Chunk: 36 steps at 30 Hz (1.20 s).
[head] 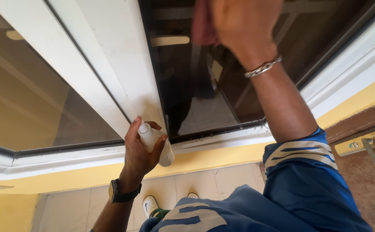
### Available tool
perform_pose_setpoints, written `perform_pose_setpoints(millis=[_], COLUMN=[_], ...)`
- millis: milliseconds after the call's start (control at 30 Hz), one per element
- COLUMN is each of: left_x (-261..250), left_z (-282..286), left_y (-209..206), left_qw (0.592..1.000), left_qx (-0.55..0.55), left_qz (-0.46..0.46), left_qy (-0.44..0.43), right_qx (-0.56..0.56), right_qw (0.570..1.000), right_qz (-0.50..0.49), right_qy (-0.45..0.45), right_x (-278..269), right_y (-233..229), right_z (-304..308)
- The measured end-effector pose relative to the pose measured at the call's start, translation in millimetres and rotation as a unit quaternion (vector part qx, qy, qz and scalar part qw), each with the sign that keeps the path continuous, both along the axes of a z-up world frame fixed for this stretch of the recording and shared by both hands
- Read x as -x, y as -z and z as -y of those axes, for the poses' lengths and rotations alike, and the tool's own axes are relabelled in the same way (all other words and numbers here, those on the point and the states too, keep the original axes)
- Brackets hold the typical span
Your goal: The recorder is spraying cleaning solution onto a window and wiping it with a maroon cloth.
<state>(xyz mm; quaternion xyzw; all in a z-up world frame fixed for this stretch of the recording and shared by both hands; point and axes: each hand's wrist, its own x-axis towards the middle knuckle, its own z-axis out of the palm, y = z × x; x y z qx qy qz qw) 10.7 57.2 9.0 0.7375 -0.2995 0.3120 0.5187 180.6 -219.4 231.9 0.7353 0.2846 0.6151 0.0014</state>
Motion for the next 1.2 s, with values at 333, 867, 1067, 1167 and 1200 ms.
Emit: perform_pose_setpoints(millis=[333,867,1067,1167,1200], left_x=[4,1,2,3,4], left_z=[-1,3,9,8,7], left_y=[0,3,1,3,4], left_qw=[0.999,0.999,1.000,1.000,1.000], left_qx=[0.021,0.007,0.002,0.001,-0.003], left_qz=[-0.033,-0.043,0.010,0.000,-0.004], left_qy=[-0.010,-0.005,0.007,0.002,-0.004], right_qx=[0.196,0.240,-0.114,-0.229,-0.269], right_qw=[0.979,0.967,0.979,0.960,0.953], right_qz=[-0.040,-0.012,-0.084,-0.074,-0.058], right_qy=[0.048,0.082,0.148,0.143,0.129], right_x=[47,4,4,0,-1], right_y=[93,137,93,122,135], right_z=[-65,59,131,155,162])
